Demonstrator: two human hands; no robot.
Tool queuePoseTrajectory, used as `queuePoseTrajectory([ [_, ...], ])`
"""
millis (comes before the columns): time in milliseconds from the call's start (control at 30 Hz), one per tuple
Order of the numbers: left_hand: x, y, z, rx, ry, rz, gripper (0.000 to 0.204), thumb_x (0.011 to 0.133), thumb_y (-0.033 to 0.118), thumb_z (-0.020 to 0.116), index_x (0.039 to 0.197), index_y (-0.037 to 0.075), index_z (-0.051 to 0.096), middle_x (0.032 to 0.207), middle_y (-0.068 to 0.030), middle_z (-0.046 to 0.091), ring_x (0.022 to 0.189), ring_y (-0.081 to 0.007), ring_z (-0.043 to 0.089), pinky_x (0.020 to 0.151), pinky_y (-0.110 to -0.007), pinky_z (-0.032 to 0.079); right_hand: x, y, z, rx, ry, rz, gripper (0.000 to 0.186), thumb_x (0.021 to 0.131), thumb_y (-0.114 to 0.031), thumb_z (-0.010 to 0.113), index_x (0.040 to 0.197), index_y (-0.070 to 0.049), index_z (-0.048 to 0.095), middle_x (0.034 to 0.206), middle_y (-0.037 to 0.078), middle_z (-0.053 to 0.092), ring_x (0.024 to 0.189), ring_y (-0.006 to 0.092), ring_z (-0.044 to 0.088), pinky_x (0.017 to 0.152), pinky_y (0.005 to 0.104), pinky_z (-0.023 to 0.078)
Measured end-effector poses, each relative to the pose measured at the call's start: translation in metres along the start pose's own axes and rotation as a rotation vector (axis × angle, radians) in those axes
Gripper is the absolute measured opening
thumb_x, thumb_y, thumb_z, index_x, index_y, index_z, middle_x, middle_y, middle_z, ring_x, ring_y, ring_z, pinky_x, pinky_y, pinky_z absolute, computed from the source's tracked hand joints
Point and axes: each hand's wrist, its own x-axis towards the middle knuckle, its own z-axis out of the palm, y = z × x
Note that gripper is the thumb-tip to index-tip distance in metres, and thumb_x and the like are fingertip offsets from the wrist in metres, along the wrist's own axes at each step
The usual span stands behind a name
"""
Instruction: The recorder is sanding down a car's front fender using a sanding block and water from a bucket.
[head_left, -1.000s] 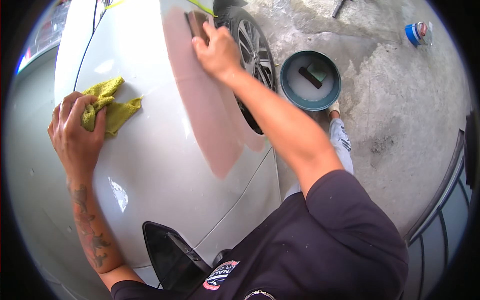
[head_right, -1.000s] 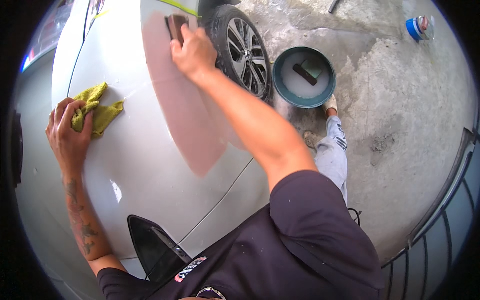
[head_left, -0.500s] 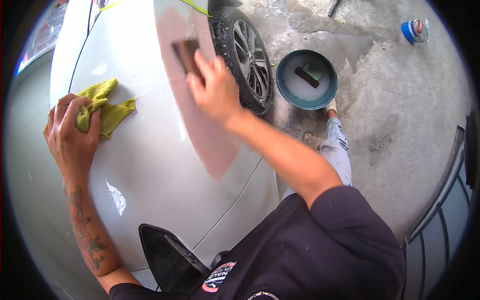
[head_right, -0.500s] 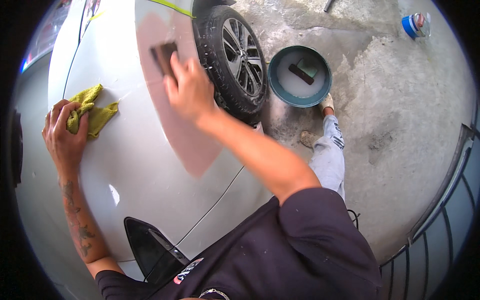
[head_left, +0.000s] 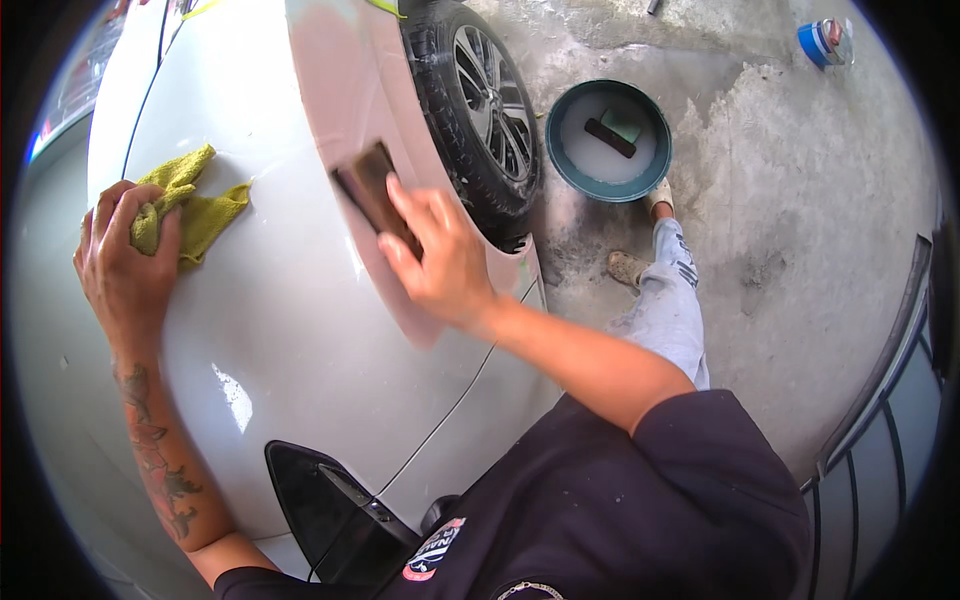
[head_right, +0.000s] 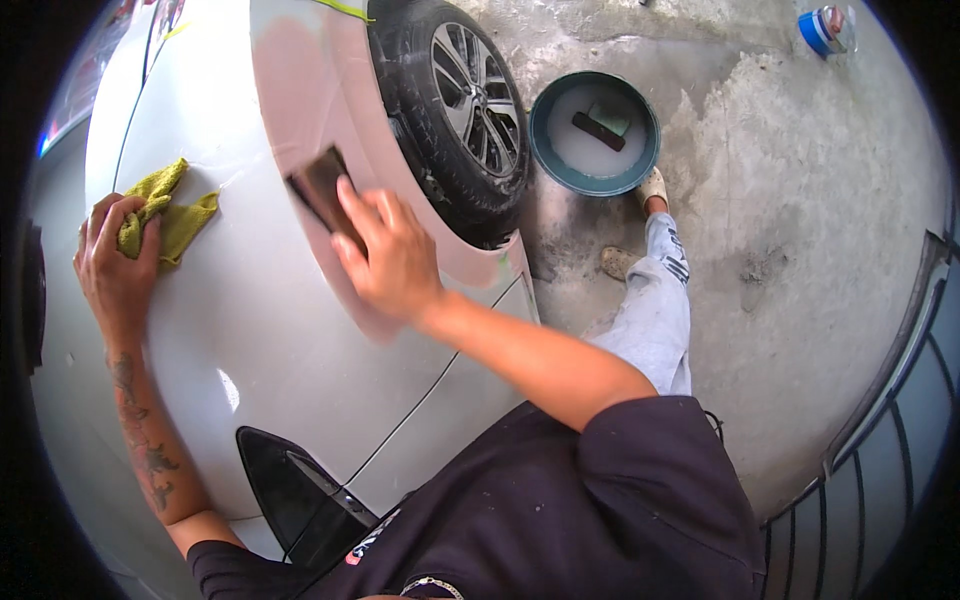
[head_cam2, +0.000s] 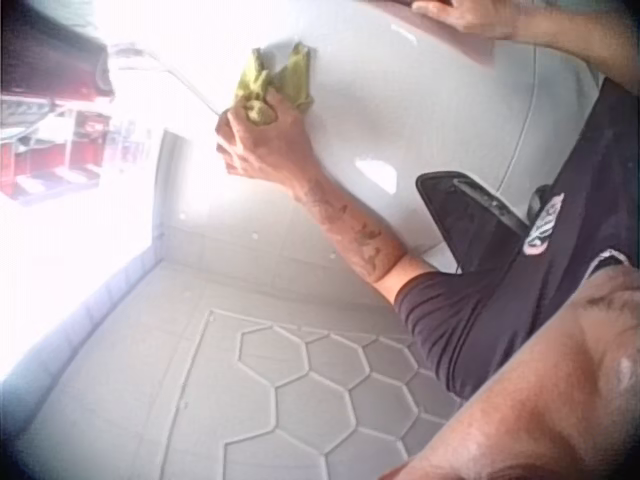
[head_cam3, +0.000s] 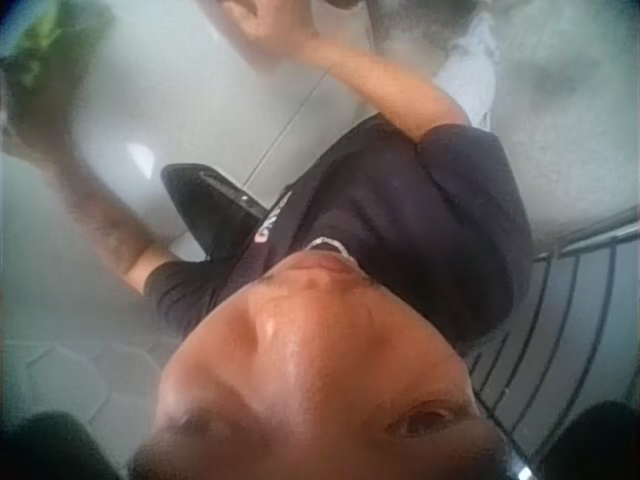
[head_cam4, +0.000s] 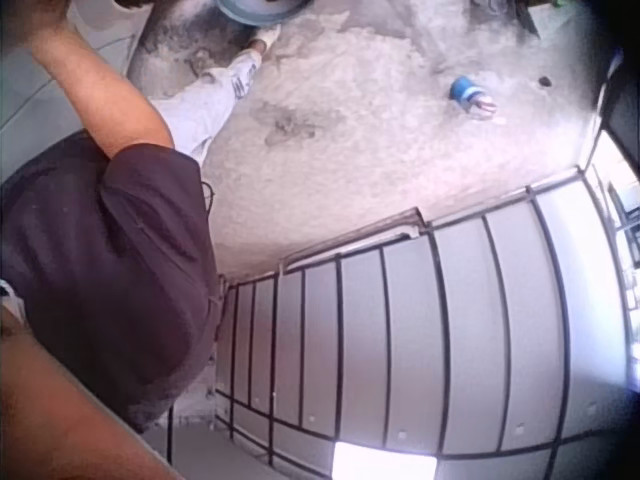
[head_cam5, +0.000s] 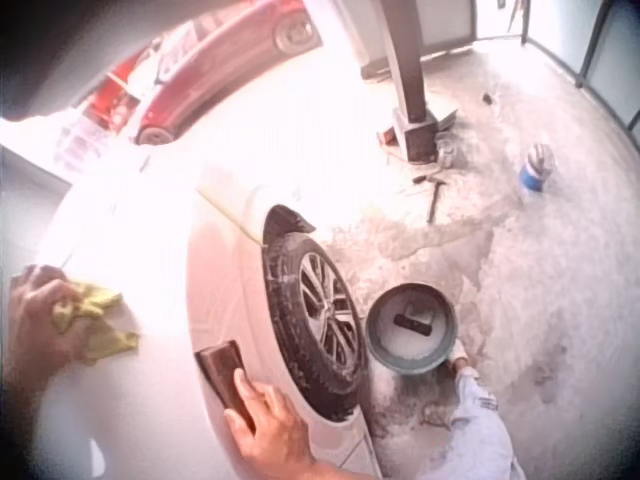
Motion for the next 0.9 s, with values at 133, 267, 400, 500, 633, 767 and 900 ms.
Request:
queuePoseTrajectory([
  [133,0.001,-0.005,-0.003,-0.018,0.010,-0.005,0.018,0.086,0.024,0.072,0.102,0.016,0.069,0.119,0.0015,0.066,0.117,-0.0228,0.060,0.103,-0.045,0.042,0.022,0.012,0.004,-0.037,0.001,-0.071,0.057,0.087,-0.021,0.068,0.140,-0.004,0.054,0.110,0.017,0.059,0.099,0.0356,0.060,0.084,0.0438,0.052],
  [267,0.005,0.000,0.006,0.043,0.039,0.015,0.017,0.086,0.024,0.071,0.102,0.016,0.070,0.120,0.0019,0.066,0.116,-0.0223,0.060,0.104,-0.045,0.042,0.060,0.036,0.007,-0.092,0.052,0.054,0.053,0.089,-0.022,0.065,0.137,-0.003,0.055,0.113,0.017,0.059,0.101,0.0361,0.059,0.085,0.0459,0.052],
  [400,-0.001,-0.012,0.008,0.024,0.004,0.004,0.018,0.087,0.023,0.071,0.103,0.015,0.071,0.120,0.0015,0.067,0.115,-0.0223,0.061,0.103,-0.045,0.043,-0.023,0.006,-0.005,-0.022,0.001,-0.022,0.057,0.088,-0.022,0.067,0.140,-0.004,0.053,0.112,0.017,0.059,0.100,0.0361,0.059,0.086,0.0442,0.052],
  [500,-0.001,-0.014,0.006,0.001,0.030,0.014,0.019,0.087,0.024,0.071,0.104,0.015,0.071,0.119,0.0013,0.067,0.114,-0.0221,0.062,0.103,-0.046,0.043,-0.042,-0.004,-0.015,0.032,-0.055,-0.011,0.057,0.086,-0.021,0.069,0.139,-0.005,0.055,0.111,0.017,0.060,0.099,0.0357,0.060,0.086,0.0431,0.052],
  [633,0.009,-0.011,0.012,-0.098,-0.005,0.007,0.018,0.087,0.024,0.071,0.102,0.014,0.071,0.118,0.0009,0.068,0.111,-0.0213,0.064,0.100,-0.044,0.047,0.041,0.035,0.000,-0.035,0.065,0.030,0.052,0.087,-0.021,0.068,0.134,-0.004,0.058,0.111,0.017,0.062,0.101,0.0355,0.060,0.088,0.0445,0.051],
  [767,-0.003,-0.010,0.003,0.133,0.054,0.011,0.017,0.087,0.022,0.071,0.101,0.012,0.071,0.116,-0.0002,0.068,0.107,-0.0216,0.066,0.096,-0.040,0.051,-0.002,0.023,0.000,0.054,-0.012,0.039,0.054,0.087,-0.021,0.069,0.136,-0.003,0.056,0.114,0.016,0.062,0.105,0.0352,0.060,0.089,0.0440,0.051],
  [900,0.011,-0.002,0.011,-0.009,0.058,0.052,0.018,0.087,0.021,0.071,0.102,0.011,0.071,0.116,-0.0009,0.069,0.104,-0.0228,0.068,0.093,-0.039,0.053,-0.072,0.010,-0.026,0.059,-0.056,0.017,0.058,0.086,-0.020,0.070,0.139,-0.003,0.054,0.113,0.015,0.061,0.104,0.0353,0.060,0.089,0.0436,0.051],
])
